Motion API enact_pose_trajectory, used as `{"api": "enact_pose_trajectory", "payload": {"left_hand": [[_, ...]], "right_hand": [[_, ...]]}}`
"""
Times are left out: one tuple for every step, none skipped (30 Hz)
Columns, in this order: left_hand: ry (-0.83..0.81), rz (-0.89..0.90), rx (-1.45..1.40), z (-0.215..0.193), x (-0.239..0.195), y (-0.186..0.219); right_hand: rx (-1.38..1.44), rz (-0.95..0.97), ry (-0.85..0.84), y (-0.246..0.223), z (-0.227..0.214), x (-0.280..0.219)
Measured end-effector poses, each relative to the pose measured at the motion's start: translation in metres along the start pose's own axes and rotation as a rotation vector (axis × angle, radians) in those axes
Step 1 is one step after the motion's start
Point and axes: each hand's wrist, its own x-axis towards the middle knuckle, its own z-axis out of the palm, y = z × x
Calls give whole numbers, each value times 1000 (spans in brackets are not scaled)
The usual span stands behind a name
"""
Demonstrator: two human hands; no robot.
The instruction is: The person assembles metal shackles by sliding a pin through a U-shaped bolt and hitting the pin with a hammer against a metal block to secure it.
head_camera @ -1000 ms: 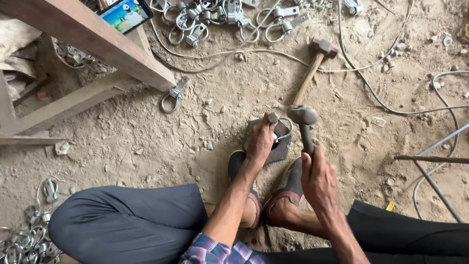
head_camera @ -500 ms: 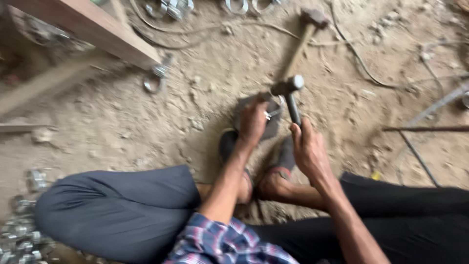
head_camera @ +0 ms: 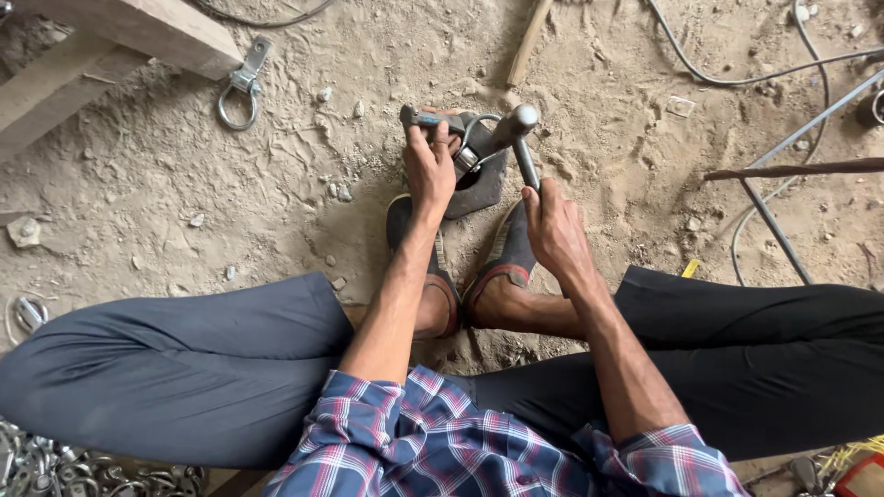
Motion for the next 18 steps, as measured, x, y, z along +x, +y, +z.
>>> {"api": "enact_pose_trajectory", "payload": {"left_hand": [[-5, -4, -7, -1, 0, 0], [-9, 4, 2, -1, -1, -1], [-12, 12, 12, -2, -3, -2], [-16, 20, 21, -1, -4, -4], [-25, 36, 13, -1, -5, -6], [-33, 53, 5, -1, -5, -7], [-40, 69, -3, -2, -5, -8], [-44, 67, 0, -3, -5, -9], [-48, 65, 2, -4, -5, -8], [-51, 66, 4, -4, -5, -7], [-52, 67, 4, -4, -5, -6], [-53, 66, 6, -4, -5, -4], [-53, 66, 7, -4, -6, -1], [-67, 79, 20, -4, -6, 2], [-82, 91, 33, -4, -7, 6], [-97, 104, 46, -4, -7, 11], [-95, 116, 68, -4, -8, 15], [-98, 129, 89, -5, -9, 20]], "right_hand": [[-10, -31, 10, -1, 1, 1], [-24, -57, 23, -1, 1, 0], [-37, -83, 35, 0, 1, -1], [-49, -98, 48, 1, 1, -1], [-61, -113, 62, 2, 1, -2], [-73, -129, 76, 3, 2, -2], [-73, -117, 65, 4, 3, -1], [-73, -106, 52, 5, 3, 0], [-73, -94, 40, 6, 4, 0], [-74, -106, 42, 7, 5, 1], [-74, -117, 44, 8, 6, 2], [-74, -127, 45, 9, 6, 2], [-64, -104, 27, 11, 7, 2], [-53, -79, 10, 12, 6, 3], [-43, -55, -7, 12, 6, 3], [-46, -75, 3, 12, 6, 3], [-49, -96, 14, 12, 6, 3], [-50, -114, 28, 11, 7, 3]]}}
